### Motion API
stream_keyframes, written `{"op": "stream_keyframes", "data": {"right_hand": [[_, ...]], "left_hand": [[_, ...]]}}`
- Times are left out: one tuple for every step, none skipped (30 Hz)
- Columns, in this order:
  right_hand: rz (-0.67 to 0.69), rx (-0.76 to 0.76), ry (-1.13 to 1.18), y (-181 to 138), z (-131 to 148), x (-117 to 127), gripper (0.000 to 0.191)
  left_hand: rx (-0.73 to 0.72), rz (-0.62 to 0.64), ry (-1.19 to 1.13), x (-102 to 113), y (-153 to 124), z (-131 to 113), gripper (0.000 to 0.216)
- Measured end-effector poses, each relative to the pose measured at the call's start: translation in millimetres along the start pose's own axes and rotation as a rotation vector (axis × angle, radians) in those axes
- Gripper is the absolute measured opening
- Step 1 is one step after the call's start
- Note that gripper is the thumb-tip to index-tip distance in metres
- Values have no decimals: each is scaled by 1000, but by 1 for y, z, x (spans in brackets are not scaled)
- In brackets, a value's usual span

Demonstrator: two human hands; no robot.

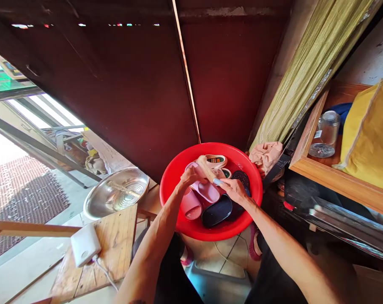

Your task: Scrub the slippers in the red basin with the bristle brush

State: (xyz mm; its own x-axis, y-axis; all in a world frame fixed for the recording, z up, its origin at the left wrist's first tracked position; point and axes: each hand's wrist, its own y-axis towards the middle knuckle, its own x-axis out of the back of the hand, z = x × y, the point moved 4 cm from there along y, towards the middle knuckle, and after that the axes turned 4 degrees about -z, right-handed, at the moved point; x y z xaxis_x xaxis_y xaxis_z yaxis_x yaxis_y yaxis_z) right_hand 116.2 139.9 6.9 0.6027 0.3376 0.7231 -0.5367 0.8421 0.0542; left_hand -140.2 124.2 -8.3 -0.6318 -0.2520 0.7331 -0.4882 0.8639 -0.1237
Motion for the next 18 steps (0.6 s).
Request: {"op": "stream_keyframes", "data": {"right_hand": [[-37, 28, 47, 0, 5, 1, 40], [-71, 61, 83, -1, 10, 1, 41], [-102, 99, 98, -2, 16, 2, 42], [-128, 142, 90, -4, 21, 1, 43], [-147, 182, 60, -6, 26, 0, 43], [-159, 210, 11, -8, 29, -2, 43], [-164, 216, -53, -9, 31, -4, 43], [-161, 197, -121, -9, 30, -6, 43], [-149, 152, -187, -9, 27, -6, 43], [-129, 90, -249, -8, 22, -5, 42], [-105, 21, -305, -7, 15, -3, 42], [-82, -48, -354, -7, 8, 0, 41], [-57, -111, -395, -7, 1, 4, 39], [-35, -168, -430, -8, -6, 7, 38], [-16, -216, -455, -10, -11, 10, 36], [-4, -250, -470, -12, -15, 12, 35], [1, -270, -475, -14, -17, 12, 35], [-4, -277, -472, -15, -18, 10, 35]], "left_hand": [[9, -19, 22, 6, -4, -3, 88], [9, -55, 49, 13, -9, -5, 91], [-2, -106, 72, 19, -13, -8, 91], [-19, -165, 83, 24, -18, -10, 87], [-37, -218, 80, 28, -23, -12, 80], [-43, -257, 70, 29, -28, -13, 74], [-36, -285, 53, 30, -32, -13, 68], [-21, -303, 26, 29, -35, -12, 63], [2, -312, -9, 27, -37, -11, 59], [26, -314, -46, 25, -38, -9, 57], [49, -313, -80, 24, -40, -7, 54], [66, -312, -109, 23, -40, -5, 52], [80, -316, -130, 23, -41, -2, 50], [91, -325, -146, 24, -41, 0, 49], [98, -336, -159, 25, -41, 2, 49], [100, -345, -171, 27, -41, 4, 48], [98, -350, -181, 28, -41, 5, 46], [93, -351, -186, 29, -41, 6, 45]]}}
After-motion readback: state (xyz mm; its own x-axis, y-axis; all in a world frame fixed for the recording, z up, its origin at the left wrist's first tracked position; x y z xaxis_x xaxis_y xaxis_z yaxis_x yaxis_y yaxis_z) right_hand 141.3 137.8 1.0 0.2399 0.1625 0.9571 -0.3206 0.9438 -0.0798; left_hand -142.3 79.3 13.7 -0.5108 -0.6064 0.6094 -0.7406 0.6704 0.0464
